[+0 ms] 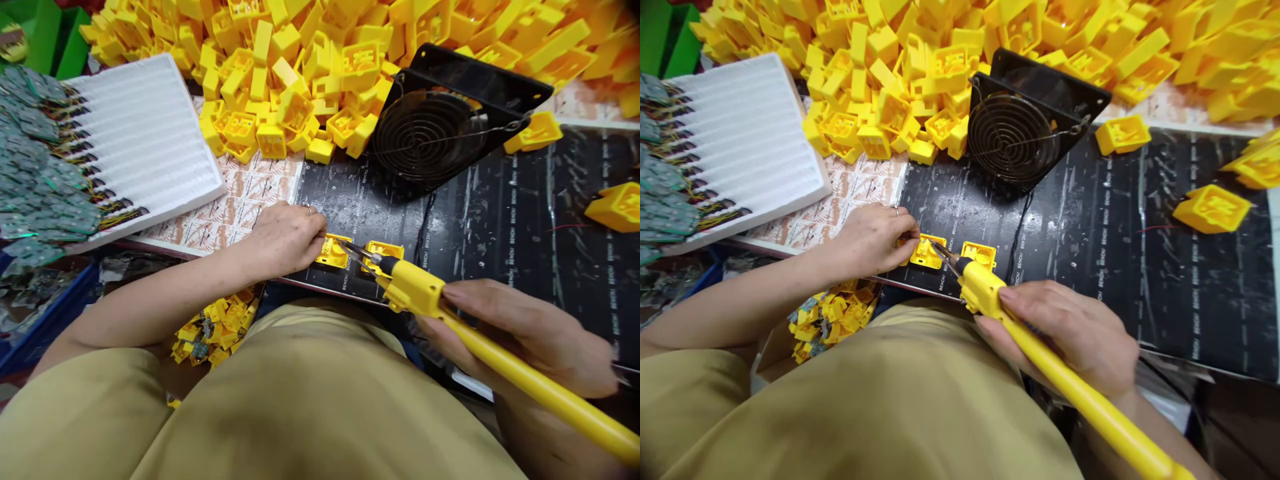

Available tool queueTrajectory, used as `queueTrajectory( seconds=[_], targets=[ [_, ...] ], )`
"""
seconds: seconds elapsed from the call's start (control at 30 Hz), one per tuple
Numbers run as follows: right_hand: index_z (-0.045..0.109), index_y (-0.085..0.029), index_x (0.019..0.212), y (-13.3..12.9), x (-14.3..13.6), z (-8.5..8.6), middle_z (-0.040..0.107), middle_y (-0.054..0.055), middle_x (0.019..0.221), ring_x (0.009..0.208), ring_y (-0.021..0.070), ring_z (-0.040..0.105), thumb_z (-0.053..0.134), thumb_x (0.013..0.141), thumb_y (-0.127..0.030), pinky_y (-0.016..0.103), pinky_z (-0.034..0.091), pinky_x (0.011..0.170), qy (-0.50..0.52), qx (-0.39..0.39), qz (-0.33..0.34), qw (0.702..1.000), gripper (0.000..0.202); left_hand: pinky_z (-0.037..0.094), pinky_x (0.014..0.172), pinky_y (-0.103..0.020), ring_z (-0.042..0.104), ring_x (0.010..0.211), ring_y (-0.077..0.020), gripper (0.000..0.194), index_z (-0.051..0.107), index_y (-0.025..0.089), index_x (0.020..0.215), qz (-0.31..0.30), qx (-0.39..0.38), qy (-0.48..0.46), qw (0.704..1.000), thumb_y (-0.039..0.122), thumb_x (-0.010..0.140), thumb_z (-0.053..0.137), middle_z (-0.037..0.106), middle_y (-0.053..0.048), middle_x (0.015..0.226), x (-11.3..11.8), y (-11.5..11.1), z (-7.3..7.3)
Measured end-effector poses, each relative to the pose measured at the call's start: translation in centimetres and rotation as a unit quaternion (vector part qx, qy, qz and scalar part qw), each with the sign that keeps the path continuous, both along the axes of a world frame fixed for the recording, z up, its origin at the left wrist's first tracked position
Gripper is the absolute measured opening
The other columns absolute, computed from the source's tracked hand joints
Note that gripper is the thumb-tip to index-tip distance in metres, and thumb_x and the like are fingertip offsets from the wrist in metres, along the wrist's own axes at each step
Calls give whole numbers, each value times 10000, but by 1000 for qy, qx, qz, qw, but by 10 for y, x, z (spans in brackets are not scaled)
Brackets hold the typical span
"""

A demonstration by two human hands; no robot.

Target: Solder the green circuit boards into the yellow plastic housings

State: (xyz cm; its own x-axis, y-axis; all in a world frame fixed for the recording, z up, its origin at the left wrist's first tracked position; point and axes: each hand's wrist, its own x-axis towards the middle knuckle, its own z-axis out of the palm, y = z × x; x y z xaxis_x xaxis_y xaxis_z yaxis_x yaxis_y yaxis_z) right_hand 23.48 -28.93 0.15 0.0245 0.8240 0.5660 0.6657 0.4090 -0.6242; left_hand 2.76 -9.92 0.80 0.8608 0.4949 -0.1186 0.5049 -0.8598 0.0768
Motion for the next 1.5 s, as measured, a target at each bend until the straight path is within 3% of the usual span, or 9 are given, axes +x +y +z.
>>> queueTrajectory(
  seconds=[0.1, 0.2, 0.47, 0.7, 0.9, 1.03, 1.17, 1.37, 1.5],
  targets=[
    [585, -160, 1032, 8, -6, 0, 652, 13, 804, 739, 125, 650, 754, 813, -79, 210, 571, 639, -34, 25, 48, 998, 288, 465, 698, -354, 679, 757, -231, 275, 680, 161, 829, -12, 11, -6, 1000, 264, 864, 427, 712, -61, 796, 1, 0, 0],
    [558, -169, 908, 13, -8, 1, 630, 17, 781, 721, 101, 633, 696, 891, -145, 193, 554, 631, -78, 17, 31, 996, 141, 463, 708, -351, 675, 748, -219, 276, 679, 159, 818, -17, 19, -18, 1000, 258, 862, 426, 712, -58, 781, 1, 0, -1],
    [558, -149, 889, 22, -6, 10, 640, 20, 777, 676, 86, 620, 713, 889, -188, 174, 547, 633, -182, 41, 56, 981, 160, 444, 678, -340, 658, 714, -207, 273, 673, 162, 769, -37, 38, -19, 998, 256, 857, 432, 702, -52, 737, 3, 1, 0],
    [600, -177, 856, 12, 1, 19, 639, 24, 766, 682, 79, 612, 579, 988, -285, 172, 513, 607, -146, -24, -3, 989, 172, 436, 678, -346, 657, 798, -232, 271, 681, 173, 788, -34, 45, -11, 998, 282, 863, 444, 702, -53, 777, 2, 1, 0],
    [586, -220, 777, 12, -4, 19, 634, 4, 731, 645, 105, 621, 551, 997, -360, 209, 528, 591, -125, -66, -4, 990, 262, 431, 687, -361, 637, 832, -250, 275, 690, 164, 782, -40, 53, -19, 998, 292, 858, 459, 692, -63, 775, 4, 1, 1],
    [605, -233, 950, 13, -3, 15, 642, -15, 741, 663, 116, 638, 650, 939, -282, 206, 533, 597, -75, -24, 2, 997, 68, 435, 830, -417, 624, 875, -249, 287, 704, 169, 804, -39, 23, -44, 998, 293, 889, 459, 713, -59, 817, -4, 4, 3],
    [560, -232, 1235, 11, 0, 10, 690, 22, 864, 691, 145, 661, 639, 944, -305, 235, 533, 576, -103, -16, -39, 994, 310, 341, 1030, -464, 607, 969, -211, 299, 741, 232, 932, -44, -51, -104, 992, 294, 949, 449, 734, -31, 927, -19, 10, 2],
    [595, -235, 1216, 13, -3, 13, 707, 28, 885, 677, 157, 670, 661, 925, -271, 239, 520, 533, -128, -6, -74, 989, 300, 336, 1046, -466, 588, 894, -198, 269, 756, 247, 909, -57, -7, -125, 990, 288, 939, 492, 717, -32, 824, -20, 9, -6],
    [613, -176, 1162, 14, 0, 14, 700, 33, 816, 624, 128, 651, 736, 858, -183, 194, 528, 540, -143, 22, -39, 989, 329, 295, 1084, -492, 601, 946, -209, 286, 731, 218, 830, -62, -25, -108, 992, 289, 934, 474, 729, -31, 830, -16, 8, -1]
  ],
)
